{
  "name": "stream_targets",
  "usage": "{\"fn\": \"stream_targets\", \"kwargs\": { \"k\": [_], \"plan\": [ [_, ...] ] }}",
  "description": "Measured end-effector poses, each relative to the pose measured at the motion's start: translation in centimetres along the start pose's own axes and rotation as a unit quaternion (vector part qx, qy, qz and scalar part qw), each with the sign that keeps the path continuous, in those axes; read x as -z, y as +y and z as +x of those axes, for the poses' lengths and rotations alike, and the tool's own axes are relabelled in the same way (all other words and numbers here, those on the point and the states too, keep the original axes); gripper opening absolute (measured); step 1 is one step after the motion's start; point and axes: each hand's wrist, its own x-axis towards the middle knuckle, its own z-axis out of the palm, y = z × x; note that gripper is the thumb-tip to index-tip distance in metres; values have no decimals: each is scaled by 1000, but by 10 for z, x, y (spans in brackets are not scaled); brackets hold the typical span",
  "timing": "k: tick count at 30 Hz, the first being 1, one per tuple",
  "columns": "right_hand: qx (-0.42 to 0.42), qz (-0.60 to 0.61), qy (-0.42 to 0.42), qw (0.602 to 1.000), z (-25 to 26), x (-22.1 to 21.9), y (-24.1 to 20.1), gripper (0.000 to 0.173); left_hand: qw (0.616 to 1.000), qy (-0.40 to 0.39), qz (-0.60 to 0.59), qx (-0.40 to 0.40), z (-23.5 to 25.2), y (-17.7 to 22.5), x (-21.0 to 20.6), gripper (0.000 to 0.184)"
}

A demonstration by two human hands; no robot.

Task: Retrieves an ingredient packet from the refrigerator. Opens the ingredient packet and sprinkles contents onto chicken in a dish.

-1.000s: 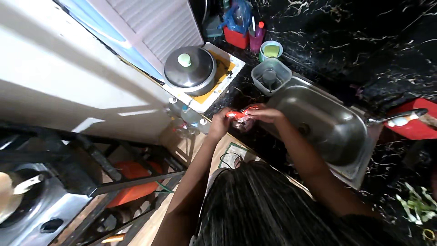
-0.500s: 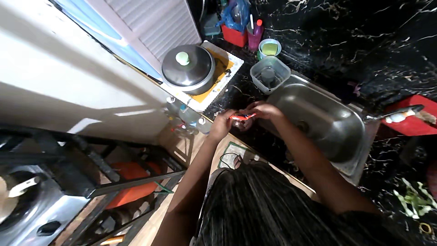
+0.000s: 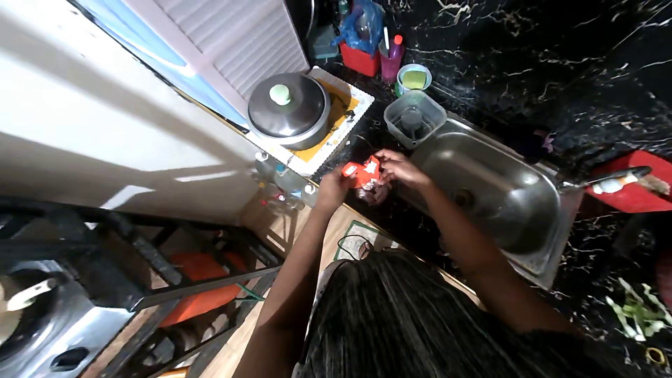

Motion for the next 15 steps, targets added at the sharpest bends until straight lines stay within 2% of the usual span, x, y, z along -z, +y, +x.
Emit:
{"fn": "stream_targets", "kwargs": {
  "k": [2,5,8,11,15],
  "plan": [
    [-33,7,-25,999,1,3,-3,43,999,-12,30,-4,1,3,1,28],
    [23,-167,-27,985,3,3,-3,45,998,-42,48,-10,2,8,2,29],
    [75,-304,-4,950,10,5,7,30,996,-73,24,-45,6,8,6,31],
    [101,-322,24,941,17,15,23,20,995,-88,-5,-55,9,7,18,31],
    [94,-289,51,951,14,11,26,22,997,-29,37,-61,9,14,19,19]
  ]
}}
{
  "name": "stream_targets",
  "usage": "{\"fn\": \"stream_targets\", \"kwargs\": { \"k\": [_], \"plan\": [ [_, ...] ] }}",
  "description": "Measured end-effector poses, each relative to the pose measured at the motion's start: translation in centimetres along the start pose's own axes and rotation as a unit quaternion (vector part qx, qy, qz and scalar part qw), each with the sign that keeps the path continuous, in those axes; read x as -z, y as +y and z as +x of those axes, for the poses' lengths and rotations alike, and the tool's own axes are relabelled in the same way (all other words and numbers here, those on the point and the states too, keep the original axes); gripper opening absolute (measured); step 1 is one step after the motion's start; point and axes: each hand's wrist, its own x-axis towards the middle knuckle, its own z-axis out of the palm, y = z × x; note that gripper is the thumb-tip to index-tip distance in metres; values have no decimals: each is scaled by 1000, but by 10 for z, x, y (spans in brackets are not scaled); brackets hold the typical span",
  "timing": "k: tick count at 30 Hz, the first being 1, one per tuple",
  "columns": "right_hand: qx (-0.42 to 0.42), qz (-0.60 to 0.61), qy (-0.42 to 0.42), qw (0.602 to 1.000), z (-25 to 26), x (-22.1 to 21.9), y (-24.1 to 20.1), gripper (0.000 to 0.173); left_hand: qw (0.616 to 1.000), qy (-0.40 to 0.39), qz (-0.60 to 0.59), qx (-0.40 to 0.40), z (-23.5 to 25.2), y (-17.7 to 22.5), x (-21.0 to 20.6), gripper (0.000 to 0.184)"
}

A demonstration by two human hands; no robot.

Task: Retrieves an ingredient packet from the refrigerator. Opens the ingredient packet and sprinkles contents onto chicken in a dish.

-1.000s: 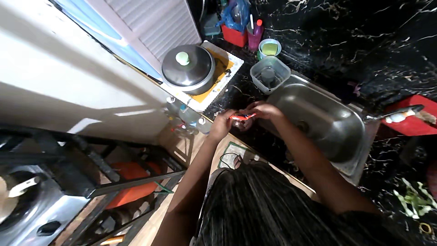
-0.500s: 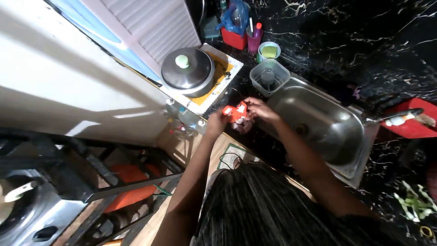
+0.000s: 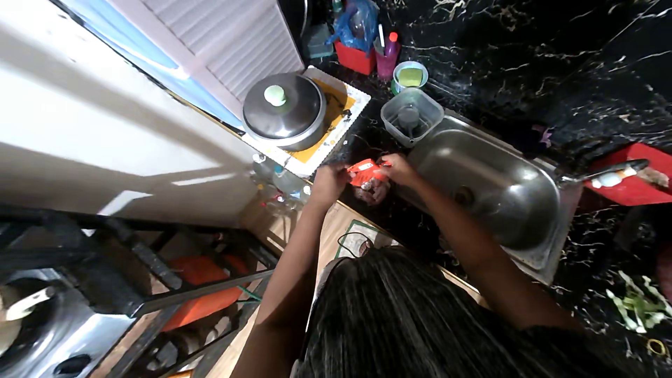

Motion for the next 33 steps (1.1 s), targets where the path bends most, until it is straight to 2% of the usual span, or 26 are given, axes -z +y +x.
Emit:
{"fn": "stream_targets", "kwargs": {
  "k": [5,11,15,22,25,29,33],
  "plan": [
    [-15,6,14,1000,-4,-4,-6,25,999,25,27,-5,2,0,-11,20],
    [31,6,41,999,-7,-7,-4,24,1000,-20,-8,18,3,2,-17,31],
    [34,5,37,999,-8,-11,-15,25,1000,-5,13,13,3,7,-19,25],
    [57,-56,99,992,3,-22,-11,19,997,13,58,48,6,2,-23,24],
    [61,-70,80,993,8,-23,-11,18,998,19,38,41,5,0,-25,22],
    [79,-100,29,991,11,-20,-16,26,998,22,19,54,3,1,-23,23],
    [23,-133,23,991,8,-17,-21,20,994,17,59,86,8,6,-27,25]
  ]
}}
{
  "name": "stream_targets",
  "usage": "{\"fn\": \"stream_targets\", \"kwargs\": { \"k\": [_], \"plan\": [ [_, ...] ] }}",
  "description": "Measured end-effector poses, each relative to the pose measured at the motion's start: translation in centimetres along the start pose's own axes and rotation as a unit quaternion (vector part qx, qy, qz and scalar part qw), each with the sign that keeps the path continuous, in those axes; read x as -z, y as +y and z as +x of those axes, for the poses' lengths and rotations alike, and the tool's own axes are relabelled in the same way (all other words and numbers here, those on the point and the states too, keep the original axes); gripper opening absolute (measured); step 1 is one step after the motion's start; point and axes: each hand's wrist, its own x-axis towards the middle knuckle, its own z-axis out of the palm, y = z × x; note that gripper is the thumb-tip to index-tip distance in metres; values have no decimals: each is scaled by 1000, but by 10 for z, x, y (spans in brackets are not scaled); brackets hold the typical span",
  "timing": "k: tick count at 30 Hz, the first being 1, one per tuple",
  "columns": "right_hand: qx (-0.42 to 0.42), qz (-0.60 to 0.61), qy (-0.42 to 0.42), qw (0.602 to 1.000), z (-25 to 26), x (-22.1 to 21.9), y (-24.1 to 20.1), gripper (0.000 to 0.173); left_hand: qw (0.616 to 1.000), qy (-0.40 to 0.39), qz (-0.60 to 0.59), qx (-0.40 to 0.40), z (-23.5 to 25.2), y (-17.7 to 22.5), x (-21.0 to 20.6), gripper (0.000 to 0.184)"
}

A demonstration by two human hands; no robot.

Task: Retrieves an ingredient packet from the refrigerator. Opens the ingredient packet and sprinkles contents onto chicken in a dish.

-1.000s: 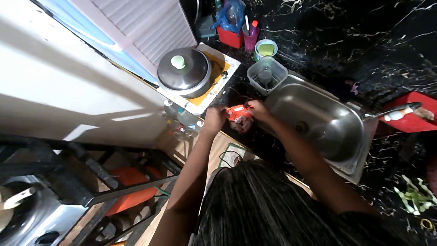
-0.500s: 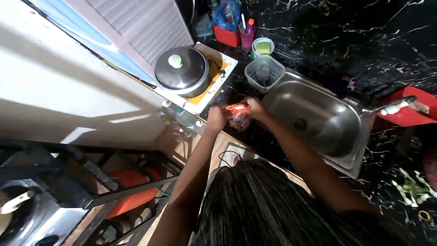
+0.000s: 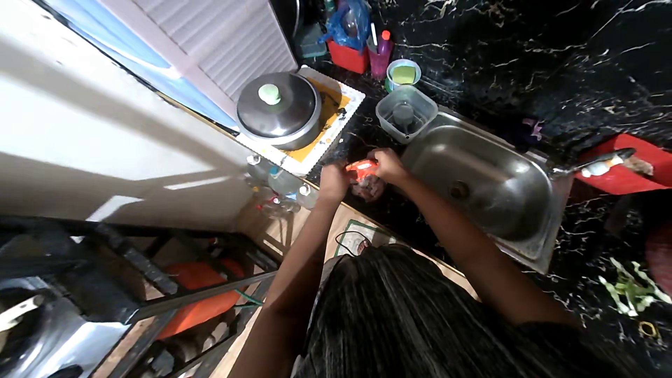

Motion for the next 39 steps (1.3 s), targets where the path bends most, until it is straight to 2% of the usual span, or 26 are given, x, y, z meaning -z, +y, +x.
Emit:
{"fn": "stream_targets", "kwargs": {
  "k": [2,4,6,9,13,17,19,24,29,33,35,39],
  "plan": [
    [-17,-11,11,1000,-2,0,2,25,1000,-3,23,-4,3,3,-4,27],
    [-4,-12,31,999,-2,-2,10,21,1000,1,25,-16,6,5,-9,23],
    [6,7,40,999,-3,2,13,21,999,16,-3,-34,10,7,-12,20],
    [11,15,42,999,-1,4,20,22,999,14,-32,-20,13,15,-13,25],
    [-8,29,70,997,6,-7,26,17,999,19,35,-7,17,12,-12,21],
    [-32,25,57,998,6,-15,16,30,995,-8,97,7,10,13,-1,21],
    [-43,31,11,999,6,-13,9,27,994,-26,103,10,5,12,4,19],
    [24,60,-11,998,1,-17,19,24,997,-42,54,22,-6,9,2,26],
    [-30,70,-19,997,-12,-7,17,32,995,-47,83,41,-9,12,-10,23],
    [9,36,10,999,-19,-11,27,25,997,-50,63,4,-8,12,-19,21],
    [18,23,-15,999,-20,-7,29,21,998,-53,20,-12,-6,10,-21,23],
    [13,32,-13,999,-22,0,30,21,998,-66,7,7,-4,20,-22,24]
  ]
}}
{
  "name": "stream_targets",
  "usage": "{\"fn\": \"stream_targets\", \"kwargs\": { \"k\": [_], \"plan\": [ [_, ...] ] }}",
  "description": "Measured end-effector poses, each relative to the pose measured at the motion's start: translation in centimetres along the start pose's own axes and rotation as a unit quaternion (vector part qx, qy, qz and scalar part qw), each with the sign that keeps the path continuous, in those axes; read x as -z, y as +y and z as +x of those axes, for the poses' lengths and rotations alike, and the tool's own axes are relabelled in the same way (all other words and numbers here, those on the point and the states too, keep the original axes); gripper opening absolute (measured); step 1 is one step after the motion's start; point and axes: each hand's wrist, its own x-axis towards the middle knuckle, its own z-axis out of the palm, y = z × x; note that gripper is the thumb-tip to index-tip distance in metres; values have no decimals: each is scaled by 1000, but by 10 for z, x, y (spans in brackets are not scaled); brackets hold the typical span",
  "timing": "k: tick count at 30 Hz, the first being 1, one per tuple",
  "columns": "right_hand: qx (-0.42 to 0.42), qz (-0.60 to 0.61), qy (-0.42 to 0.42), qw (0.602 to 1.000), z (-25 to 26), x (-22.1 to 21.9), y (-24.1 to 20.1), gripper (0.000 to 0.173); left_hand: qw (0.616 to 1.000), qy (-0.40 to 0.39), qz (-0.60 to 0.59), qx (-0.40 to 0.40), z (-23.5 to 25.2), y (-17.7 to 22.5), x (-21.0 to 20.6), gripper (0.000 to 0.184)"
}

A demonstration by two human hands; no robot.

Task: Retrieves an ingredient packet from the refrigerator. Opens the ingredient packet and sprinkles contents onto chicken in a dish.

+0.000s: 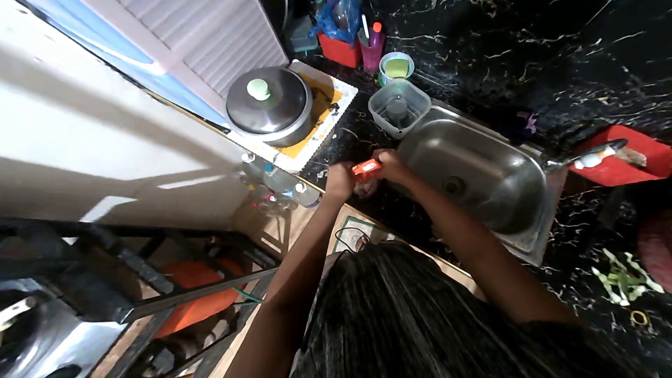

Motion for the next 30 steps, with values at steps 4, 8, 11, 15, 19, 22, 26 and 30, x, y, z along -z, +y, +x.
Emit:
{"fn": "stream_targets", "kwargs": {
  "k": [4,8,11,15,19,22,26,30],
  "plan": [
    [-57,20,-7,998,-3,4,-6,30,1000,6,-9,-5,2,1,-4,23],
    [-11,-12,-4,1000,0,0,-2,21,999,5,48,-13,-2,-5,1,21],
    [-23,27,2,999,1,-10,-9,24,997,6,72,2,-6,-8,3,21],
    [-8,75,22,997,3,-22,-8,22,998,18,63,13,-12,-14,9,24],
    [1,54,27,998,11,-33,-10,20,997,20,61,32,-19,-13,9,21],
    [9,35,9,999,17,-30,-14,20,997,32,53,37,-15,-23,11,25],
    [27,10,31,999,24,-25,-14,18,997,46,47,27,-5,-24,13,27],
    [53,16,61,997,31,-26,0,18,998,45,43,3,3,-25,14,26]
  ]
}}
